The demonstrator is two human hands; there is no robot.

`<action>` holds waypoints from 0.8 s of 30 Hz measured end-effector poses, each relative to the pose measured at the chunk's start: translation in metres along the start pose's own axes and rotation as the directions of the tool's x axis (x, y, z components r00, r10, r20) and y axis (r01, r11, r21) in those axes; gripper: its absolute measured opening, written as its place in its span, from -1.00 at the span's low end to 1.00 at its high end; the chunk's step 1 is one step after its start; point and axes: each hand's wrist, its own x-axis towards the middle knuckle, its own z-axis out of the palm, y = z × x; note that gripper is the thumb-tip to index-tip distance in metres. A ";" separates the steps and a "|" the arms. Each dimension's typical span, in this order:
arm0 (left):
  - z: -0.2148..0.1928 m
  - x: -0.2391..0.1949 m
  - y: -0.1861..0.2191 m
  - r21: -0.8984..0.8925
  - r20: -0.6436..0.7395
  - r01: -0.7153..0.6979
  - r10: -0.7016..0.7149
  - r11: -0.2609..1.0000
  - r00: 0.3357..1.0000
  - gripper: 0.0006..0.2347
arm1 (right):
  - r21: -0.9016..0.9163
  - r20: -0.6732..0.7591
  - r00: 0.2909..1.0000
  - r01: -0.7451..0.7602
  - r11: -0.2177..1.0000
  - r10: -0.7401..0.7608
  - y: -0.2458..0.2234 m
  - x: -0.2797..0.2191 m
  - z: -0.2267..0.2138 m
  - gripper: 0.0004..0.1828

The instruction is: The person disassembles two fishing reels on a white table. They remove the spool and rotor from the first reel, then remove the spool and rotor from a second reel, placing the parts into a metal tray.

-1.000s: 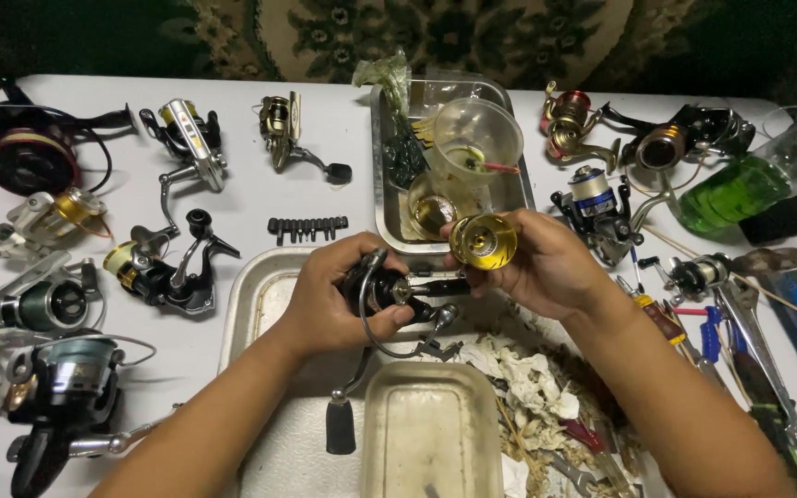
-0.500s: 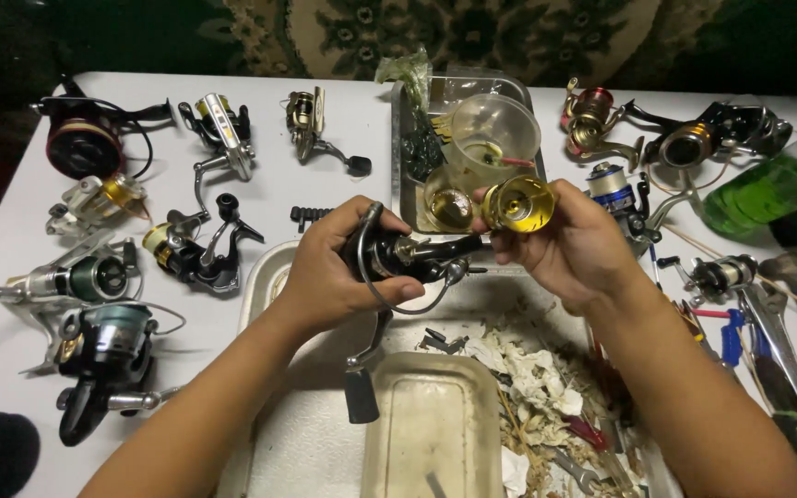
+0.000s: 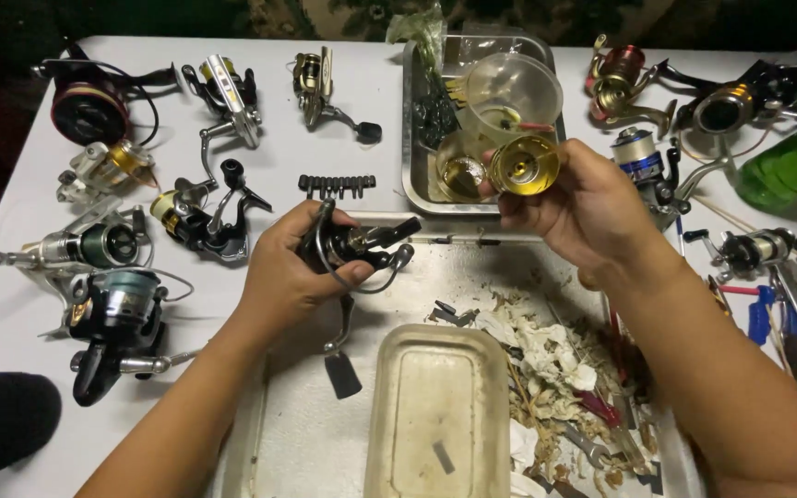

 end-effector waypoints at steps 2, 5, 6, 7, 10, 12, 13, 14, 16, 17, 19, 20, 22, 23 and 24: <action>0.004 0.000 0.001 -0.010 -0.006 0.031 -0.031 0.999 0.999 -0.55 | -0.020 -0.012 1.000 -0.007 1.000 0.007 -0.001 0.000 0.001 -0.56; 0.003 0.003 0.001 0.000 -0.017 0.061 -0.061 0.998 0.998 -0.52 | -0.064 -0.030 1.000 -0.004 0.998 0.002 0.000 -0.002 0.000 -0.56; 0.002 0.003 0.000 0.021 -0.024 0.064 -0.064 0.998 0.998 -0.50 | -0.086 -0.037 0.999 0.002 0.996 -0.005 0.001 -0.003 -0.001 -0.55; -0.001 0.002 0.002 0.021 -0.024 0.069 -0.069 0.997 0.997 -0.50 | -0.085 -0.039 0.999 -0.003 0.996 -0.001 0.003 -0.004 -0.004 -0.55; -0.007 -0.002 0.007 0.128 -0.016 0.064 -0.063 0.990 0.998 -0.50 | -0.082 -0.074 0.997 0.004 0.997 -0.010 0.009 -0.006 -0.019 -0.57; -0.013 -0.004 0.011 0.408 0.002 0.128 -0.142 0.904 0.990 -0.58 | -0.145 -0.027 1.000 -0.005 0.989 0.001 0.014 -0.005 -0.036 -0.45; -0.014 -0.005 0.013 0.409 0.002 0.131 -0.144 0.903 0.990 -0.58 | -0.143 -0.027 1.000 -0.007 0.990 0.003 0.016 -0.005 -0.038 -0.45; -0.015 -0.007 0.015 0.408 -0.019 0.189 -0.198 0.894 0.980 -0.58 | -0.156 -0.043 0.999 -0.020 0.987 0.013 0.017 -0.005 -0.039 -0.44; -0.020 -0.009 0.011 0.405 -0.041 0.246 -0.251 0.881 0.967 -0.58 | -0.169 -0.058 0.998 -0.033 0.985 0.023 0.018 -0.006 -0.038 -0.43; -0.023 -0.009 0.005 0.446 0.010 0.113 -0.132 0.888 0.991 -0.57 | -0.202 -0.086 0.996 -0.034 0.979 0.017 0.018 -0.007 -0.035 -0.45; -0.028 -0.010 -0.006 0.481 0.067 -0.021 -0.013 0.877 0.998 -0.56 | -0.234 -0.115 0.993 -0.036 0.971 0.009 0.019 -0.008 -0.033 -0.46; -0.029 -0.009 -0.012 0.496 0.097 -0.095 0.054 0.863 0.994 -0.55 | -0.237 -0.124 0.992 -0.031 0.971 0.001 0.020 -0.008 -0.034 -0.47; -0.030 -0.009 -0.017 0.505 0.130 -0.172 0.122 0.846 0.984 -0.54 | -0.241 -0.136 0.991 -0.023 0.970 -0.010 0.020 -0.008 -0.032 -0.48; -0.029 -0.009 -0.017 0.500 0.112 -0.152 0.110 0.853 0.988 -0.54 | -0.248 -0.169 0.986 -0.036 0.968 -0.006 0.019 -0.009 -0.028 -0.48; -0.027 -0.010 -0.017 0.494 0.093 -0.131 0.098 0.859 0.991 -0.55 | -0.254 -0.202 0.979 -0.050 0.966 -0.003 0.019 -0.010 -0.024 -0.48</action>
